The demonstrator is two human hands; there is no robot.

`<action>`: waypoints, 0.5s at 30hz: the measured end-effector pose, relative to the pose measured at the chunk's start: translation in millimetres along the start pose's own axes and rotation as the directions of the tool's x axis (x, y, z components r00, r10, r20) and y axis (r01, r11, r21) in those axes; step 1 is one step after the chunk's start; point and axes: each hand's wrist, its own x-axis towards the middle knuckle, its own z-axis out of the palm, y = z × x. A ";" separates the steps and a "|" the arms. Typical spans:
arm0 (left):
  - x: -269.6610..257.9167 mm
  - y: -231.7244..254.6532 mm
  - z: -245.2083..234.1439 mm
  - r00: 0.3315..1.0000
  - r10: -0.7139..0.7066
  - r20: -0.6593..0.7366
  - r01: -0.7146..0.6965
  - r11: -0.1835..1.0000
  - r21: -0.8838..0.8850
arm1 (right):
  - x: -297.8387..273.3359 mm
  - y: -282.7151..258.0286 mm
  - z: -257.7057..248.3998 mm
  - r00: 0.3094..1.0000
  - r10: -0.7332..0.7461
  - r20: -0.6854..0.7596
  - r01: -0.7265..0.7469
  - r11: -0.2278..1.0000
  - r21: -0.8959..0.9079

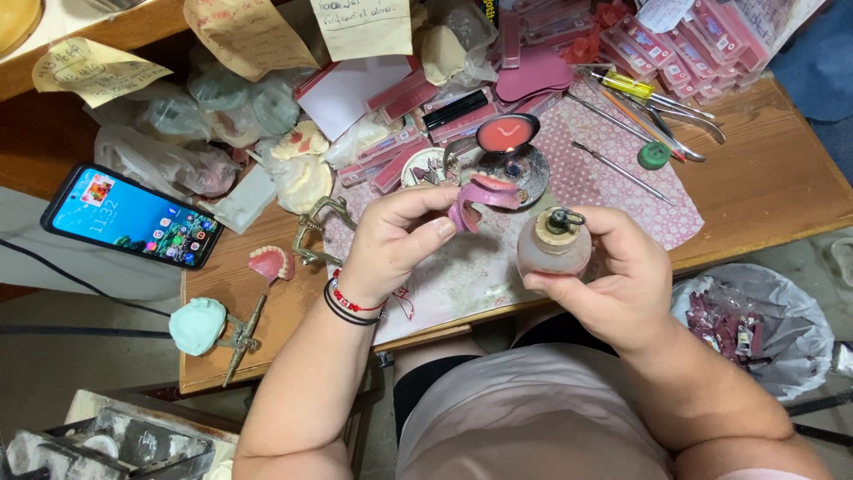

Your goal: Applying and shaping pink wax onto a dental framework on a stone model to create a denture base.

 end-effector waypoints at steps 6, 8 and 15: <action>0.7 0.3 -0.7 1.000 0.012 0.002 -0.012 1.000 0.016 | 2.6 -3.5 -0.1 1.000 0.008 0.000 -0.008 0.996 -0.084; 0.6 2.3 -0.5 1.000 0.014 0.003 -0.014 1.000 0.014 | 0.5 1.7 -0.9 1.000 0.021 -0.002 -0.021 0.996 -0.087; 0.4 4.3 0.5 1.000 0.006 0.003 -0.006 1.000 -0.013 | -8.0 19.5 -9.3 0.998 -0.005 -0.066 0.005 1.000 0.008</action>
